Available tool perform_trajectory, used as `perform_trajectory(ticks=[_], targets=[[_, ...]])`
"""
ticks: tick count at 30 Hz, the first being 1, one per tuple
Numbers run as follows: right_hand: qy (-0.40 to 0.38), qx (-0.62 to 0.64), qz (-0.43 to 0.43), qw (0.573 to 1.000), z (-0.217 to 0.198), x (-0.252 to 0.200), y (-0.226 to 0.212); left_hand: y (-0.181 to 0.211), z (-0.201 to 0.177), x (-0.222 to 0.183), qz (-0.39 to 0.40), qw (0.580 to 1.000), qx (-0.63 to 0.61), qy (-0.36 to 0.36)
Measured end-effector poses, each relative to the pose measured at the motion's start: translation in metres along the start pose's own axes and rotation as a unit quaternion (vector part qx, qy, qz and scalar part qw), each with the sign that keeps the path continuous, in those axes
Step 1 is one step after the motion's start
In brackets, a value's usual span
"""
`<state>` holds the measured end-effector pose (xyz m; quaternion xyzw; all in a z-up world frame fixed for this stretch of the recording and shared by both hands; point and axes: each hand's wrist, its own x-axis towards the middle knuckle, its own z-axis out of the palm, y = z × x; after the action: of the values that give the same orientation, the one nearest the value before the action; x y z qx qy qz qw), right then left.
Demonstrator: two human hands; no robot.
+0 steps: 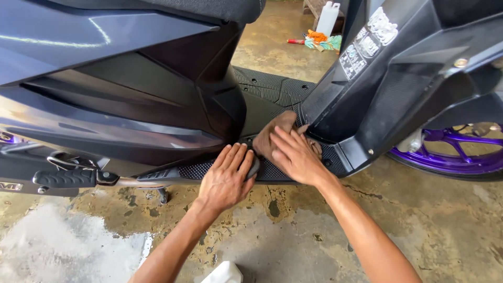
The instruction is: The person wipes the floorboard and side panels of a dark blue scooter using a brown cloth. They move from the footrest area to the rear side panel and then back to the front, rubbing the surfaces to remove dirt.
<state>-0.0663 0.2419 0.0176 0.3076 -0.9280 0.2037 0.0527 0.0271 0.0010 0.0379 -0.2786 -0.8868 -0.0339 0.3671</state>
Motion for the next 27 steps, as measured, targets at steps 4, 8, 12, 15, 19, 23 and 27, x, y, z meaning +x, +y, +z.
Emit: perform_trajectory(ticks=[4, 8, 12, 15, 19, 23, 27], targets=[[0.074, -0.027, -0.005, 0.997, 0.006, 0.067, 0.016, 0.004, 0.009, 0.008, -0.013, 1.0, 0.004, -0.005], [-0.025, 0.021, 0.141, 0.989, 0.0, 0.127, 0.038, 0.005, 0.014, 0.009, -0.002, 0.999, 0.044, 0.032], [-0.022, 0.002, 0.189, 0.982, 0.018, 0.172, 0.064, 0.006, 0.018, 0.006, -0.002, 0.997, 0.069, 0.044], [-0.034, -0.016, 0.176, 0.984, 0.0, 0.157, 0.023, 0.004, 0.02, 0.006, 0.002, 0.994, 0.089, 0.063], [-0.019, -0.052, 0.037, 0.998, 0.003, 0.107, -0.005, 0.006, 0.024, 0.006, -0.001, 0.987, 0.126, 0.096], [0.027, -0.032, -0.091, 0.995, -0.003, 0.032, -0.01, 0.005, 0.024, 0.004, 0.007, 0.987, 0.111, 0.119], [-0.044, -0.003, -0.067, 0.997, -0.019, -0.032, 0.019, 0.008, 0.018, 0.002, 0.001, 0.99, 0.073, 0.118]])
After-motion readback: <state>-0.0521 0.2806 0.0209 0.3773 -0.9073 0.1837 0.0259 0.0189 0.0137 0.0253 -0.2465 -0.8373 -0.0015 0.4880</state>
